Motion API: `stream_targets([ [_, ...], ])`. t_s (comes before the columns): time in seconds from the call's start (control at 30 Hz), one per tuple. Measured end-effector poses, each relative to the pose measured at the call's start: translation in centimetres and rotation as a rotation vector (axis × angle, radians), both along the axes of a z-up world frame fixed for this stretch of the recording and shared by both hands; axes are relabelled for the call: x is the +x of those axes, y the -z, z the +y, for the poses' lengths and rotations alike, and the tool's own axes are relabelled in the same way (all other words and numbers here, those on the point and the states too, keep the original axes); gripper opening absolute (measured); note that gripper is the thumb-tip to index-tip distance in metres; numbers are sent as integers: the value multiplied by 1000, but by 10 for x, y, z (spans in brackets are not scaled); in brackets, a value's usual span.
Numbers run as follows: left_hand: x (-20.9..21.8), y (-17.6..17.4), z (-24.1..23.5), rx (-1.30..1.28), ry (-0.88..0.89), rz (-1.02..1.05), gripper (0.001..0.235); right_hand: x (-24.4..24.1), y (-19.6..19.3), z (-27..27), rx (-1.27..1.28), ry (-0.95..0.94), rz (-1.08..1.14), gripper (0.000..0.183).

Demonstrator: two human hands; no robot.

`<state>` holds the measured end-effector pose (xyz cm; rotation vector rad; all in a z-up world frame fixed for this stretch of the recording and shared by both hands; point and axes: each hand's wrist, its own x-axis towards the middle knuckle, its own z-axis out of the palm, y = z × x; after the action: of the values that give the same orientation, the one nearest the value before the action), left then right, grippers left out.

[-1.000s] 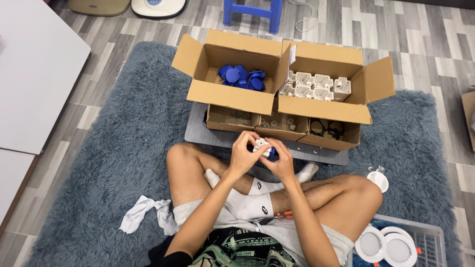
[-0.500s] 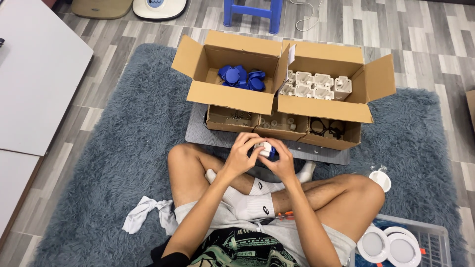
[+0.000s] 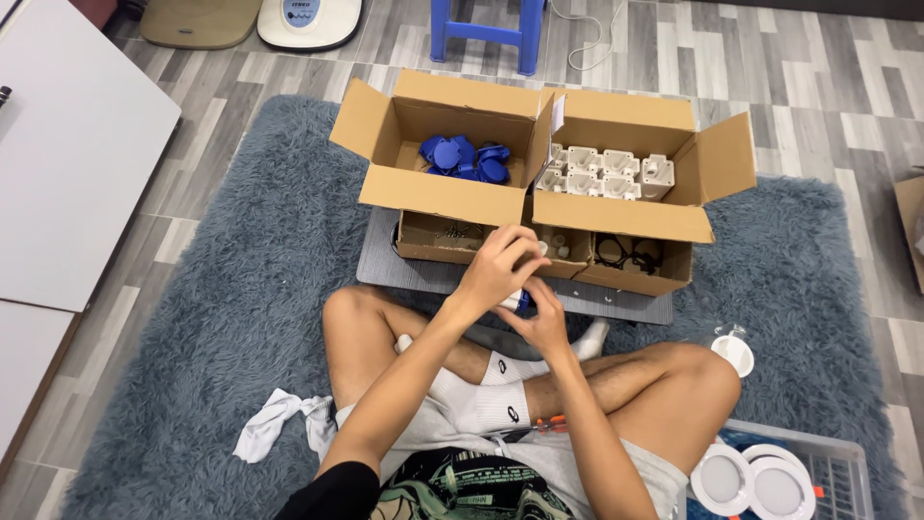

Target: Assembling and preparing electrical components using a screwdriver

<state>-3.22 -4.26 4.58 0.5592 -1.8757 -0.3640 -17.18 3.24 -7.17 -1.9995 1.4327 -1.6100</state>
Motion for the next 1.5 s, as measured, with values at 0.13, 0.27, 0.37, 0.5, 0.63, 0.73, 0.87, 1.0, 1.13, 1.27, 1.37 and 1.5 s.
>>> stream_targets([
  [0.13,-18,31,15,-30,-34,-50,10,-14,58,-8,-17,9,21,48],
  [0.27,-2,30,95,148,267,-215,11,3,-22,5,129,-75,-74,71],
  [0.37,17,66,140,173,480,-400,16,3,-9,-2,45,-26,-24,67],
  [0.5,42,83,177,185,466,-649,19,9,-50,12,139,-16,57,69],
  [0.63,42,101,198,138,363,-828,29,10,-57,14,142,-13,72,70],
  [0.73,34,125,215,198,369,-787,32,7,-58,17,156,-35,76,76],
  [0.87,31,128,219,420,384,-814,25,-5,-52,20,221,-71,52,89],
  [1.0,39,84,206,722,485,-686,13,-27,-57,44,238,-11,92,92],
  [1.13,41,69,185,651,455,-550,14,-53,-82,82,323,-26,70,56],
  [1.27,47,45,152,485,389,-497,19,-75,-89,115,481,-105,-40,38],
  [1.37,51,-2,143,404,254,-453,14,-75,-79,124,589,-214,-199,38],
  [1.5,52,17,133,292,246,-540,8,-80,-50,125,483,-178,-149,21],
])
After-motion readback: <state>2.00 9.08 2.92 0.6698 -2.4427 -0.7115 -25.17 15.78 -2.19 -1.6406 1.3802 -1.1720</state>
